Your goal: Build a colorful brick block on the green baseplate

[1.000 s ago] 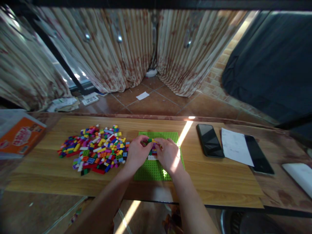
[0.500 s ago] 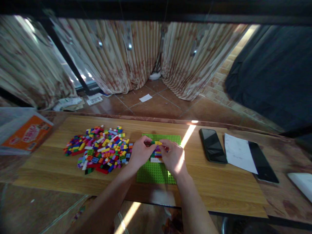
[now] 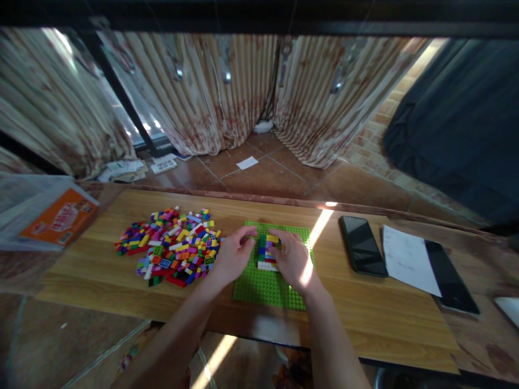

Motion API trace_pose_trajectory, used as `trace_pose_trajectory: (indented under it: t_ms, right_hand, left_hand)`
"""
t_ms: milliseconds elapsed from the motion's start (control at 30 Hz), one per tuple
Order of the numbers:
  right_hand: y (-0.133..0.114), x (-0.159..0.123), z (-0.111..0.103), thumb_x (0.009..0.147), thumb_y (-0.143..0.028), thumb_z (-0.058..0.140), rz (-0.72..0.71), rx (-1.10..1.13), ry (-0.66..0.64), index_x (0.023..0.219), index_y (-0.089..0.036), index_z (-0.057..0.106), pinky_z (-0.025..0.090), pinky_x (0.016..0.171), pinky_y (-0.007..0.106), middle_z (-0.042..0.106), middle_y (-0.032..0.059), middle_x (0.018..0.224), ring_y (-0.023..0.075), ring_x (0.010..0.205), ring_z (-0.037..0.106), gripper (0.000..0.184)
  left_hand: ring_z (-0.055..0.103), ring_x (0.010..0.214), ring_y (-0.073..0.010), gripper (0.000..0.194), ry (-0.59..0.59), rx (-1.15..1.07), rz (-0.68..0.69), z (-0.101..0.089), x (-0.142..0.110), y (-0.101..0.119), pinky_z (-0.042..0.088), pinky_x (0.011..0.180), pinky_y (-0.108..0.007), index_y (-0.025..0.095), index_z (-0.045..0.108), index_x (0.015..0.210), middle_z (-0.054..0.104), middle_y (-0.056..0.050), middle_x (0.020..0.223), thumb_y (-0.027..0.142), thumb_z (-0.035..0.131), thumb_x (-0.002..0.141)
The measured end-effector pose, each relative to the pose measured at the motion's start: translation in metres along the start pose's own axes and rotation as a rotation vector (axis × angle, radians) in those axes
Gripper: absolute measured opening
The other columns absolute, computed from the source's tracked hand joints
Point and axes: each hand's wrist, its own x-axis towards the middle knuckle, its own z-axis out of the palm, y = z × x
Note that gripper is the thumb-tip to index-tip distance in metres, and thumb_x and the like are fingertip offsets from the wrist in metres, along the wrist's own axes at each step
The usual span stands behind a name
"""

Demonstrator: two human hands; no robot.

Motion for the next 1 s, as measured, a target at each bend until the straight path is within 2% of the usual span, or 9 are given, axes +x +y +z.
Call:
trace_pose_trajectory:
  t_ms: [133, 267, 333, 400, 600, 867, 1000]
  right_hand:
    - [0.003, 0.001, 0.001, 0.080, -0.031, 0.058, 0.005, -0.011, 0.044, 0.112, -0.022, 0.068, 0.049, 0.091, 0.048, 0.071, 0.0084, 0.108, 0.0279, 0.103, 0.062, 0.035]
    - [0.002, 0.002, 0.004, 0.082, -0.034, 0.055, -0.006, -0.025, 0.039, 0.112, -0.021, 0.068, 0.048, 0.092, 0.050, 0.071, 0.0096, 0.109, 0.0288, 0.103, 0.062, 0.035]
    - [0.001, 0.002, 0.005, 0.083, -0.036, 0.053, -0.017, -0.028, 0.023, 0.113, -0.020, 0.067, 0.048, 0.092, 0.050, 0.070, 0.0107, 0.110, 0.0293, 0.104, 0.062, 0.037]
    - [-0.001, 0.002, 0.007, 0.084, -0.038, 0.052, -0.029, -0.032, 0.014, 0.113, -0.019, 0.067, 0.048, 0.093, 0.051, 0.070, 0.0114, 0.110, 0.0296, 0.104, 0.062, 0.038]
    - [-0.005, 0.004, 0.010, 0.084, -0.038, 0.051, -0.049, -0.085, -0.002, 0.111, -0.020, 0.068, 0.048, 0.091, 0.052, 0.071, 0.0110, 0.108, 0.0303, 0.101, 0.063, 0.036]
    - [0.006, 0.007, 0.017, 0.086, -0.042, 0.049, -0.187, -0.161, -0.009, 0.109, -0.019, 0.067, 0.049, 0.088, 0.050, 0.071, 0.0114, 0.105, 0.0307, 0.097, 0.064, 0.037]
    - [0.010, 0.007, 0.016, 0.086, -0.049, 0.048, -0.221, -0.165, 0.001, 0.109, -0.020, 0.066, 0.048, 0.086, 0.053, 0.071, 0.0123, 0.103, 0.0334, 0.097, 0.064, 0.041]
  left_hand:
    - [0.067, 0.094, -0.0182, 0.028, 0.145, 0.026, -0.016, -0.035, 0.007, -0.007, 0.053, 0.085, -0.030, 0.017, 0.065, 0.109, 0.072, -0.007, 0.104, 0.013, 0.050, 0.085]
    - [0.066, 0.092, -0.0190, 0.025, 0.353, 0.257, -0.117, -0.083, 0.009, -0.020, 0.051, 0.086, -0.031, 0.016, 0.066, 0.105, 0.072, -0.007, 0.103, 0.015, 0.053, 0.084]
    - [0.066, 0.090, -0.0202, 0.025, 0.375, 0.374, -0.175, -0.100, 0.006, -0.026, 0.051, 0.086, -0.032, 0.015, 0.067, 0.105, 0.072, -0.008, 0.102, 0.016, 0.055, 0.083]
    - [0.066, 0.089, -0.0216, 0.024, 0.347, 0.466, -0.206, -0.110, 0.002, -0.031, 0.050, 0.086, -0.034, 0.015, 0.068, 0.104, 0.072, -0.009, 0.101, 0.016, 0.056, 0.083]
    - [0.066, 0.088, -0.0220, 0.024, 0.291, 0.540, -0.222, -0.117, -0.003, -0.033, 0.049, 0.084, -0.034, 0.015, 0.070, 0.099, 0.072, -0.010, 0.098, 0.013, 0.054, 0.082]
    - [0.065, 0.087, -0.0184, 0.021, 0.236, 0.511, -0.156, -0.104, -0.011, -0.027, 0.048, 0.082, -0.029, 0.017, 0.070, 0.095, 0.072, -0.007, 0.097, 0.015, 0.051, 0.086]
    - [0.065, 0.080, -0.0184, 0.020, 0.228, 0.534, -0.187, -0.105, -0.013, -0.026, 0.047, 0.076, -0.028, 0.019, 0.070, 0.086, 0.072, -0.006, 0.085, 0.018, 0.050, 0.086]
